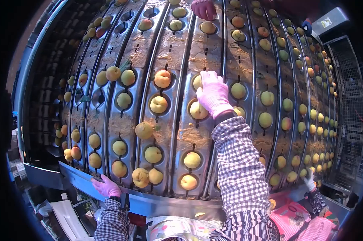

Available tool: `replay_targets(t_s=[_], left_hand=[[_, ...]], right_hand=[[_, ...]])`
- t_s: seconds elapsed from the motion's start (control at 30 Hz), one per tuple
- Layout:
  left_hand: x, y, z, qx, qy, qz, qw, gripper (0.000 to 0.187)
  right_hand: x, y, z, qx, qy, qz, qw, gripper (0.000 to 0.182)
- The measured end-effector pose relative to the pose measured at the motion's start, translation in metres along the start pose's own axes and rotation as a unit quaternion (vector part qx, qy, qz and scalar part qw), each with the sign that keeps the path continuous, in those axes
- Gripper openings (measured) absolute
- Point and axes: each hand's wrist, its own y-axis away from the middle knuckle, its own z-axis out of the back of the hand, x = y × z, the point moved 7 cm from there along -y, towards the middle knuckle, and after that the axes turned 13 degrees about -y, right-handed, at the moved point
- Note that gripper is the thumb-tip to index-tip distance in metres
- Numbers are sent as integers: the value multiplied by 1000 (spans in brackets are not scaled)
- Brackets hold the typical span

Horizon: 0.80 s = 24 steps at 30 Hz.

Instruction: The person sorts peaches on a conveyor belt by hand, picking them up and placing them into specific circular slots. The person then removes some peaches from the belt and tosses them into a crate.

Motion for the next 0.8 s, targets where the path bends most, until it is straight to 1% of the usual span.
replay_targets(t_s=[0.07,0.1,0.23,0.33,0.37,0.4,0.47,0.53,0.57,0.67,0.7,0.8], left_hand=[[1,0,-2,-13,4,-6,1000,71],[2,0,-4,-20,1,-9,1000,70],[2,-1,-3,-37,-1,-19,999,70],[-2,3,5,-32,4,-15,999,68],[-3,3,6,-30,1,-15,999,68],[-2,2,6,-27,0,-17,999,68],[-1,2,4,-35,7,-25,999,67],[-1,1,5,-45,15,-31,998,67],[-1,1,4,-46,17,-30,998,67],[0,2,5,-50,19,-25,998,66],[-1,4,6,-50,19,-24,998,66],[-5,3,11,-49,26,-24,998,66]], right_hand=[[-5,5,-5,-47,2,61,997,54],[-7,7,-8,-37,15,63,997,57],[2,7,-15,-67,89,54,992,60],[47,22,-9,-105,49,155,981,55],[66,28,-10,-74,3,170,983,54],[78,32,-22,-49,5,191,980,55],[103,39,-42,9,-52,244,968,54],[111,47,-72,-27,-4,301,953,54],[111,46,-86,-6,-4,291,957,50],[117,45,-79,28,-3,191,981,51],[117,45,-77,-16,2,193,981,46],[113,41,-78,9,34,139,990,43]])
